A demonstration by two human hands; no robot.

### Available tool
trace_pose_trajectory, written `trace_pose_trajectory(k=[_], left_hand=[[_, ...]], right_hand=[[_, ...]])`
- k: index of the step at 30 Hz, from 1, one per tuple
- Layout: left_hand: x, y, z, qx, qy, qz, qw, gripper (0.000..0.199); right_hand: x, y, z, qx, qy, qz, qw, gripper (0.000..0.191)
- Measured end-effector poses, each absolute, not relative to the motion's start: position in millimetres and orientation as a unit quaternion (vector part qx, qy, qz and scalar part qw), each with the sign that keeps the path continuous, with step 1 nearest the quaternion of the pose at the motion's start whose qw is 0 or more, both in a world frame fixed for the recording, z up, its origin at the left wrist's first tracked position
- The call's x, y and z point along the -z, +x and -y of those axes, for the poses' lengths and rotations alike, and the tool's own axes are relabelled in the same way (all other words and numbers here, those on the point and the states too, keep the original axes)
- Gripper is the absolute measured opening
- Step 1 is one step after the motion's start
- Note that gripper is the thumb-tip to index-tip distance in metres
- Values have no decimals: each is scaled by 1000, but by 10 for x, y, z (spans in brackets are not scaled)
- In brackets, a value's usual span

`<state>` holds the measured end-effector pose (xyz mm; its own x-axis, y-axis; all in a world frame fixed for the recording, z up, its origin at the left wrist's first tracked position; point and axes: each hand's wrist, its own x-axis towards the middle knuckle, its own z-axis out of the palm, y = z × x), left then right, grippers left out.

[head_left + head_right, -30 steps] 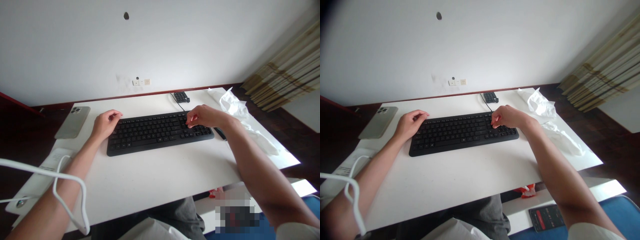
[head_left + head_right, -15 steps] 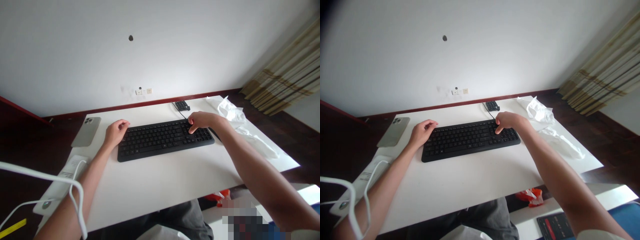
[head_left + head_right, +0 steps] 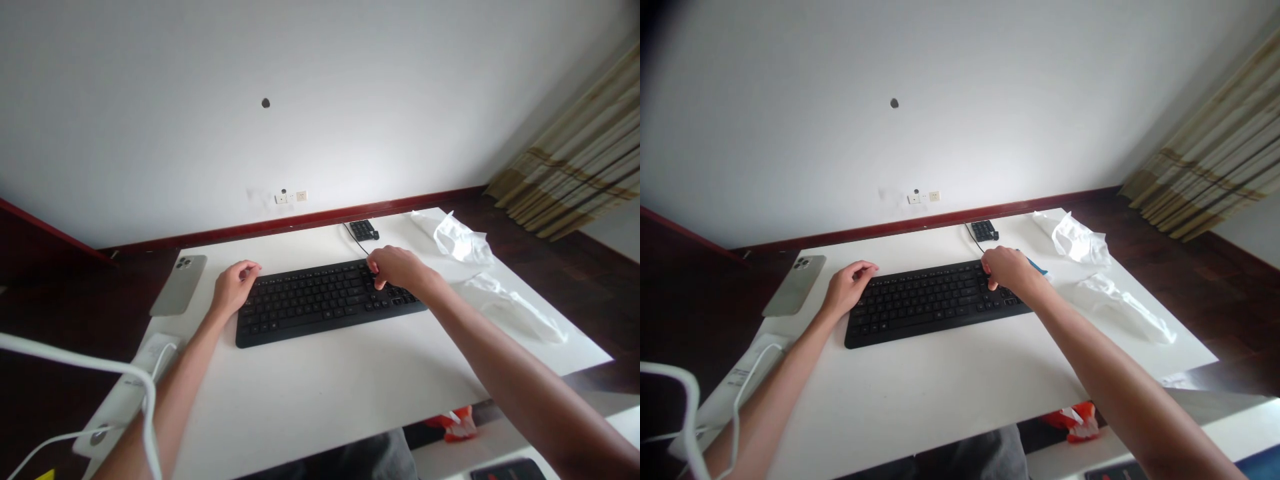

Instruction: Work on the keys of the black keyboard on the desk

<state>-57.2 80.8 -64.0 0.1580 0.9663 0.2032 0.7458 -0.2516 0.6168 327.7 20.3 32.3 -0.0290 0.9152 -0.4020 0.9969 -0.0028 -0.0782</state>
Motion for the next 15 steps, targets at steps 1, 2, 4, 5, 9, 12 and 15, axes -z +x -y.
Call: trace_pose_trajectory(k=[1, 2, 4, 5, 9, 12, 15], left_hand=[[641, -575, -810, -288, 737, -582, 189, 29], [643, -577, -811, -289, 736, -583, 188, 29], [647, -580, -813, -293, 734, -584, 186, 30], [648, -580, -814, -294, 733, -585, 186, 30], [642, -570, -808, -301, 731, -582, 191, 30], [627, -556, -795, -310, 728, -579, 195, 28], [613, -545, -783, -314, 727, -579, 195, 28]], right_hand=[[-310, 3297, -209, 175, 686, -697, 114, 25], [-290, 3325, -218, 178, 685, -698, 109, 24], [-237, 3393, -232, 185, 685, -697, 102, 24], [-210, 3426, -232, 188, 685, -697, 101, 24], [-131, 3498, -157, 172, 685, -704, 78, 21], [-110, 3467, -29, 142, 700, -698, 51, 18], [-75, 3388, 151, 107, 722, -683, 16, 12]])
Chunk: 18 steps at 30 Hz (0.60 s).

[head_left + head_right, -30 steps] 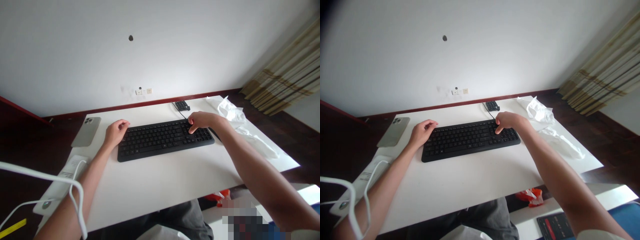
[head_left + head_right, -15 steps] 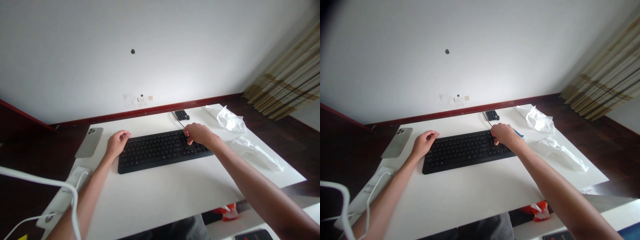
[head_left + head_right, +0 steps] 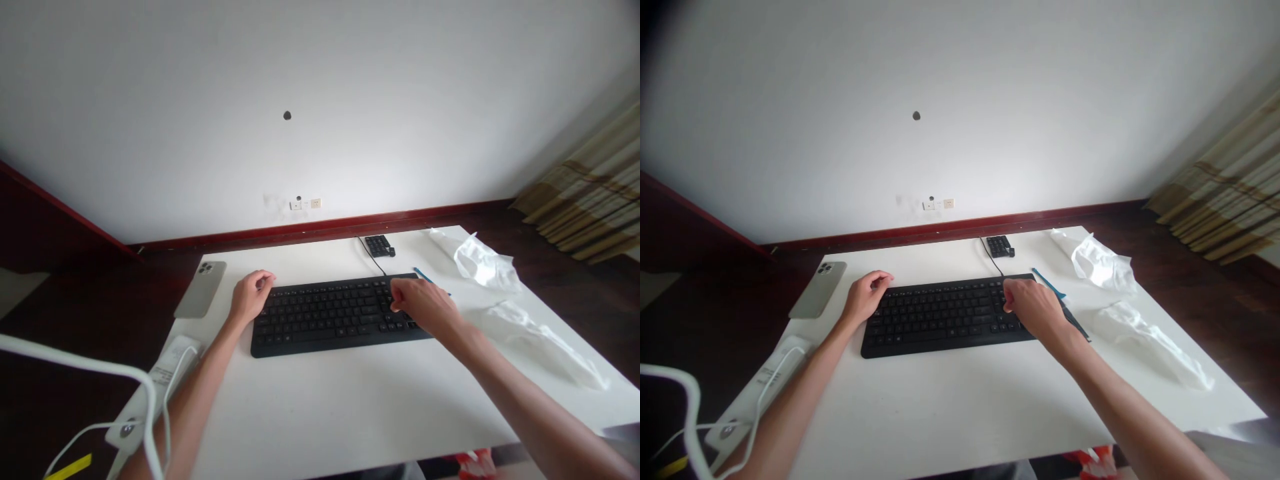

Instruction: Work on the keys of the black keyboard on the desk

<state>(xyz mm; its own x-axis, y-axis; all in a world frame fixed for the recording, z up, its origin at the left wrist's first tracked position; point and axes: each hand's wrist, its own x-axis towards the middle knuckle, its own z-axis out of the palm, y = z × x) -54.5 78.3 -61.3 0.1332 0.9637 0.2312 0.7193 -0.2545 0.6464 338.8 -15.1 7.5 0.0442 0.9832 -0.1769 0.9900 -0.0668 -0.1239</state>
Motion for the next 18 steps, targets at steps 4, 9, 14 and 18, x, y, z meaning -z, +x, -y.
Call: trace_pose_trajectory(k=[4, 9, 14, 18], left_hand=[[600, -537, -778, -310, 728, -582, 188, 27], [602, -539, -785, -302, 727, -591, 177, 23], [625, -557, -792, -306, 734, -580, 175, 22], [641, -570, -788, -312, 736, -573, 179, 22]], right_hand=[[122, 3239, 467, 46, 701, -704, -103, 17], [525, 3034, 806, -20, 666, -693, -275, 35], [603, 2893, 809, -42, 669, -679, -299, 34], [533, 2810, 751, -39, 676, -675, -293, 34]])
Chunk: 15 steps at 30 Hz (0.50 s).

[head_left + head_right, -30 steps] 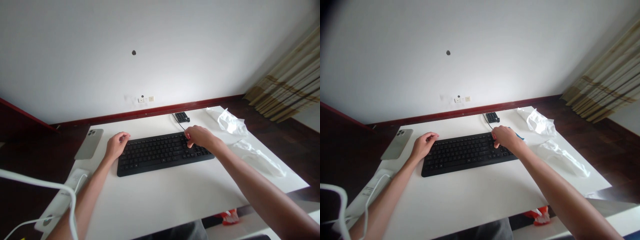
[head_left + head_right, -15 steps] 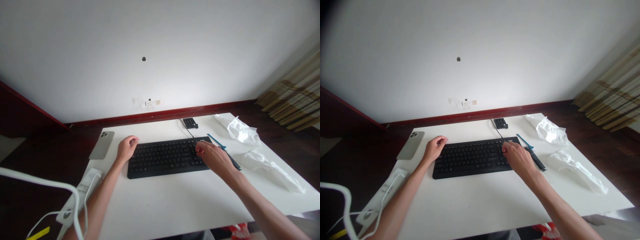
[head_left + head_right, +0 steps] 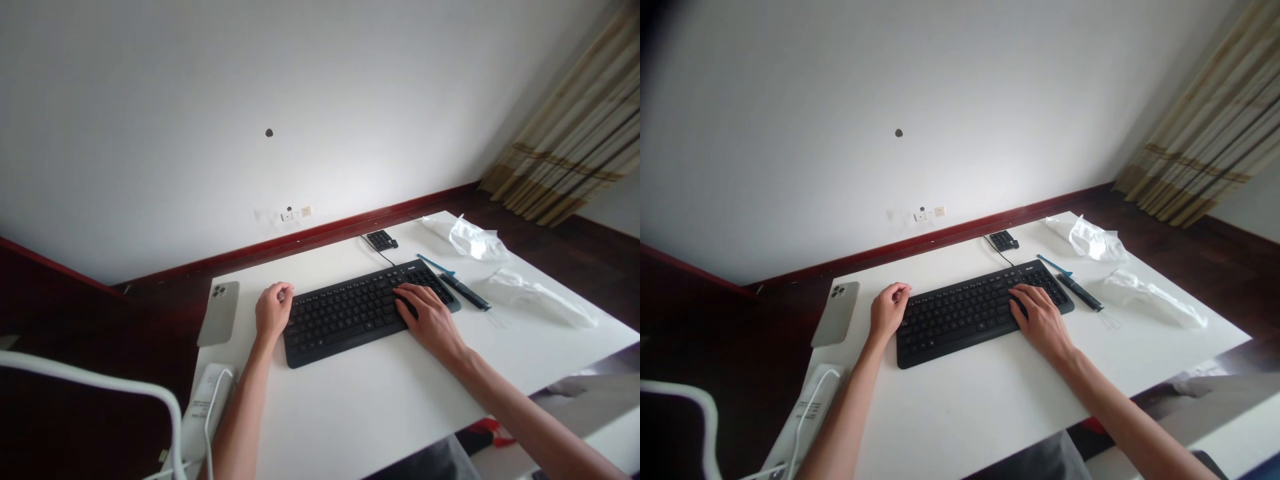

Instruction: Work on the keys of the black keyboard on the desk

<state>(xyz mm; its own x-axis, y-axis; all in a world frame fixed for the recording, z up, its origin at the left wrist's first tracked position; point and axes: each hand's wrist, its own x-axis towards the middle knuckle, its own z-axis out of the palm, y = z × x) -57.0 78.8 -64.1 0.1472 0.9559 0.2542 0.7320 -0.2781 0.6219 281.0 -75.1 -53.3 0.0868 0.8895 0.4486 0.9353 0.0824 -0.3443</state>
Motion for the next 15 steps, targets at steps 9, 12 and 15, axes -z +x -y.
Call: trace_pose_trajectory(k=[9, 12, 15], left_hand=[[666, -592, -772, -314, 738, -567, 190, 23], [656, -592, -754, -325, 738, -559, 193, 25], [632, -589, -724, -331, 736, -557, 196, 26]], right_hand=[[478, 2833, 721, 16, -686, 668, 287, 34], [435, 2759, 938, 13, -667, 664, 337, 29], [464, 2571, 1561, -46, -617, 680, 394, 28]])
